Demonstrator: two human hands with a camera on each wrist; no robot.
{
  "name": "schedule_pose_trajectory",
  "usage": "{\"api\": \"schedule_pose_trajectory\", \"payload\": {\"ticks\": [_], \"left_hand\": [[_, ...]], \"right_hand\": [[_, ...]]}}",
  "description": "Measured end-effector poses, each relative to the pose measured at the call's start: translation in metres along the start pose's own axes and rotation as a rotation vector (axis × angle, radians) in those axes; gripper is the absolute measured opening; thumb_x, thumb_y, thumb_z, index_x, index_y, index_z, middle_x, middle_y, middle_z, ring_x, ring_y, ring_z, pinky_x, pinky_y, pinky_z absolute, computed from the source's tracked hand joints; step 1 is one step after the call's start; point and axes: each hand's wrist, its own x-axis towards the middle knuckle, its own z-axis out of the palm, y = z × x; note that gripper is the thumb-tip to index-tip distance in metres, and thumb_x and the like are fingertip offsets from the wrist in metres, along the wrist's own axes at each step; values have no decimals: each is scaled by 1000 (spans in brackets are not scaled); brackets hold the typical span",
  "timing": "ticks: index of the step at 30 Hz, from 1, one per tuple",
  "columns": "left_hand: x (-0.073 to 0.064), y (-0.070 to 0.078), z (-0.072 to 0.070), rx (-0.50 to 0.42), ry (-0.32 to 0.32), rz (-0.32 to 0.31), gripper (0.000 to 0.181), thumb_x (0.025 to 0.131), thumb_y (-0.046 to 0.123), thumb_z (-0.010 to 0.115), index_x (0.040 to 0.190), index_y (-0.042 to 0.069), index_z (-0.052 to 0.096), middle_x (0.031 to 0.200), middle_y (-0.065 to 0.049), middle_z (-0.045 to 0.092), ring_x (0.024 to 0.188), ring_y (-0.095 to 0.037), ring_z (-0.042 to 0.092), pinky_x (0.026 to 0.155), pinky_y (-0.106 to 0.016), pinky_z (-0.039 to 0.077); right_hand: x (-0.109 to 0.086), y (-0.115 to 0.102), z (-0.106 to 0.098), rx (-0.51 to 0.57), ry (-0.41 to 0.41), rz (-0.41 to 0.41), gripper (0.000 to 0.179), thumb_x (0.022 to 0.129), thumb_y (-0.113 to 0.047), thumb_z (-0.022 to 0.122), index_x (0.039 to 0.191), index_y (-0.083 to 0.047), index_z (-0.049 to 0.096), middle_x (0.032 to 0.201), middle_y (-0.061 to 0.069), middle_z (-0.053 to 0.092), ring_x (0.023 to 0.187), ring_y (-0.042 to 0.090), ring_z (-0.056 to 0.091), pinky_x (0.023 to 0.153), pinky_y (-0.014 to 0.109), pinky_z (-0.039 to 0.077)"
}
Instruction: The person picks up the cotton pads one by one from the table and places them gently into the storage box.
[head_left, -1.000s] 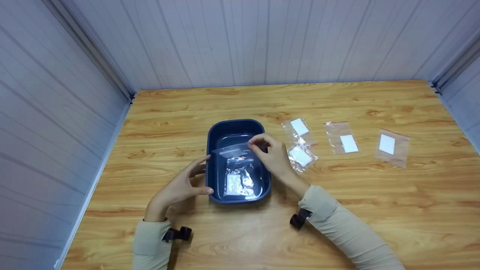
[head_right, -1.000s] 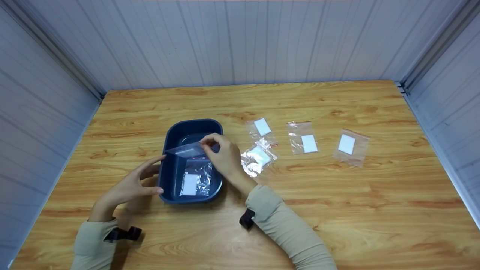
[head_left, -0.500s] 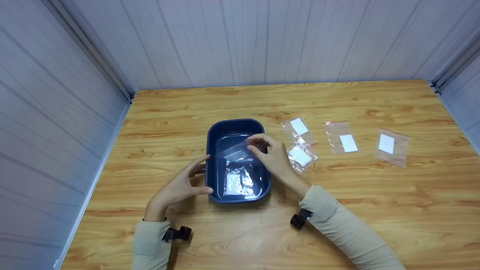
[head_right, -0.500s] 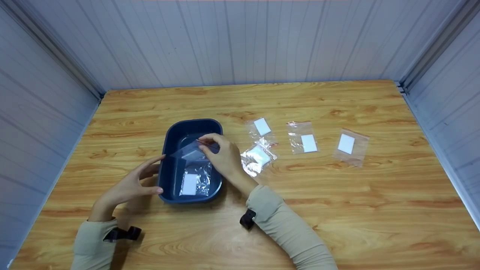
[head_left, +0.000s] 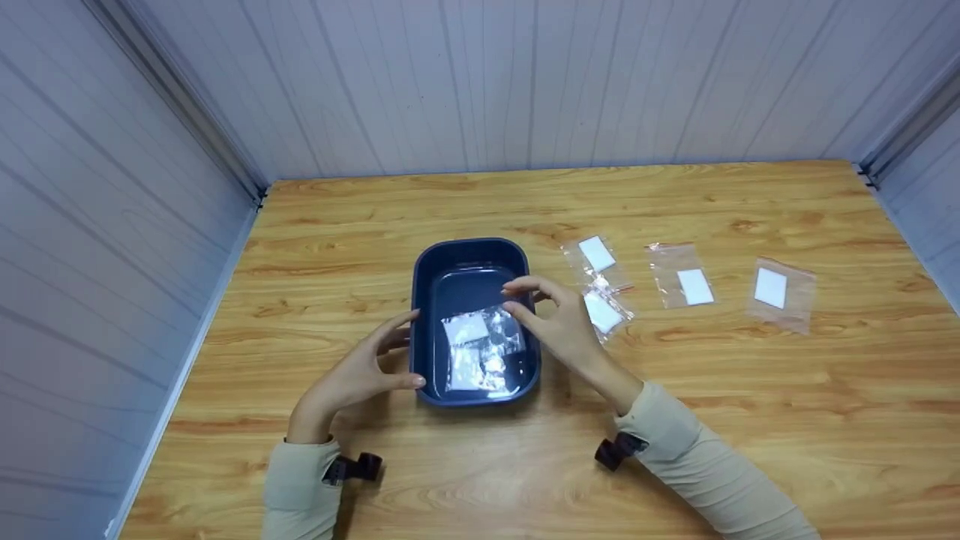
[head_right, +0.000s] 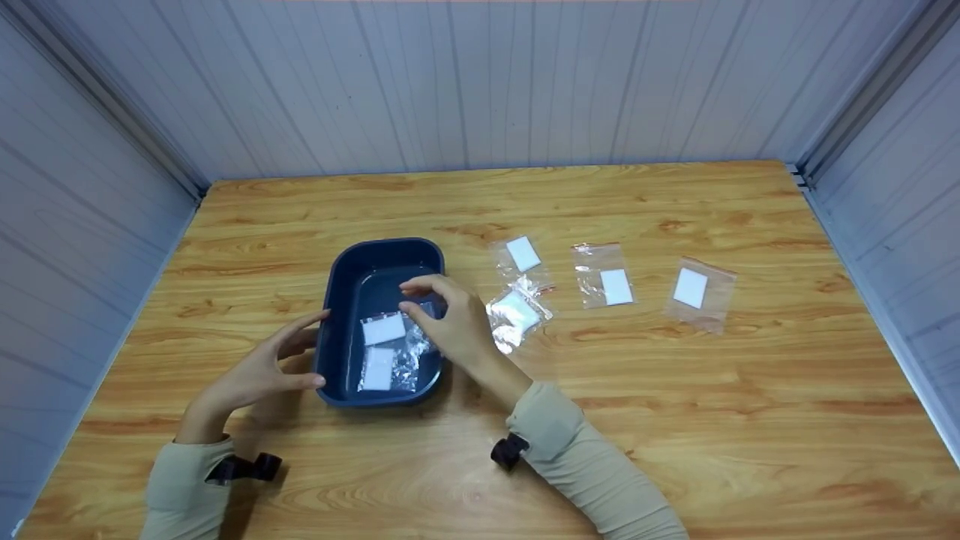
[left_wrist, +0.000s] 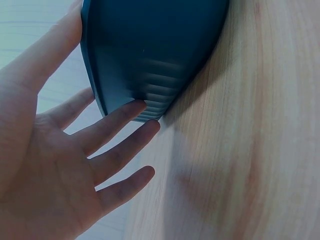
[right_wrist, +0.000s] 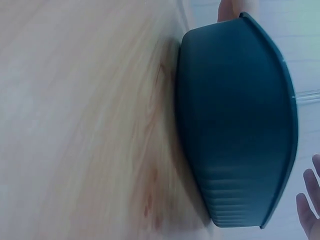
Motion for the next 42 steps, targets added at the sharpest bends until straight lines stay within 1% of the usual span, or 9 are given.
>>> {"api": "schedule_pose_trajectory", "payload": {"ticks": [7, 13, 18, 22, 25, 29, 32, 36, 42], "left_hand": [[1, 0, 0, 5, 1, -10, 93, 80, 21, 84, 156, 19, 31, 149, -21, 43, 138, -41, 38, 115, -60, 25], [1, 0, 0, -2, 3, -7, 93, 80, 21, 84, 156, 19, 31, 149, -20, 44, 138, -40, 38, 115, -58, 25], [2, -2, 0, -20, -8, 8, 92, 81, 19, 84, 155, 15, 31, 149, -22, 43, 138, -40, 38, 115, -58, 25], [1, -2, 1, -21, -7, -1, 92, 80, 20, 84, 155, 17, 31, 149, -22, 42, 138, -40, 38, 116, -58, 24], [1, -2, 1, -10, 0, -6, 92, 80, 20, 84, 155, 18, 32, 149, -22, 43, 138, -40, 39, 116, -58, 25], [2, -1, 1, 7, 3, -9, 92, 80, 21, 84, 155, 17, 32, 149, -21, 44, 137, -40, 39, 115, -58, 25], [2, 1, 1, 8, 0, -8, 92, 80, 20, 84, 156, 16, 31, 149, -22, 43, 137, -40, 39, 115, -58, 25], [2, 1, 0, 11, 1, -9, 93, 80, 21, 85, 156, 17, 30, 149, -20, 44, 137, -39, 40, 115, -58, 26], [0, 2, 0, 20, 6, -23, 95, 79, 25, 85, 156, 20, 30, 149, -18, 44, 138, -38, 39, 116, -58, 24]], "right_hand": [[-5, -3, -12, -32, 0, 33, 20, 84, 4, 74, 104, 8, 69, 98, 16, 73, 94, 25, 66, 83, 38, 50], [-8, -2, -23, -21, -6, 44, 19, 85, 6, 73, 103, 9, 69, 97, 17, 73, 93, 23, 65, 82, 40, 52], [-9, 0, -34, -21, -16, 54, 18, 86, 6, 72, 104, 9, 70, 97, 17, 72, 91, 25, 64, 81, 36, 52], [-11, 17, -43, -34, -20, 59, 19, 86, 6, 72, 105, 8, 70, 98, 16, 73, 92, 27, 64, 81, 35, 53], [-13, 33, -50, -39, -27, 62, 20, 86, 6, 72, 106, 6, 70, 99, 13, 73, 92, 23, 65, 81, 28, 53], [-15, 42, -61, -53, -42, 37, 19, 87, 1, 74, 106, 2, 72, 98, 8, 74, 90, 15, 65, 79, 22, 52], [-15, 31, -66, -79, -41, 31, 17, 86, 4, 73, 104, 5, 71, 96, 13, 73, 89, 22, 65, 79, 22, 52], [-15, 14, -72, -106, -35, 62, 17, 84, 11, 71, 100, 12, 68, 94, 21, 71, 87, 23, 65, 79, 21, 52], [-19, 20, -79, -127, -65, 102, 17, 85, 10, 70, 101, 12, 68, 95, 21, 71, 88, 14, 64, 80, 23, 53]]}}
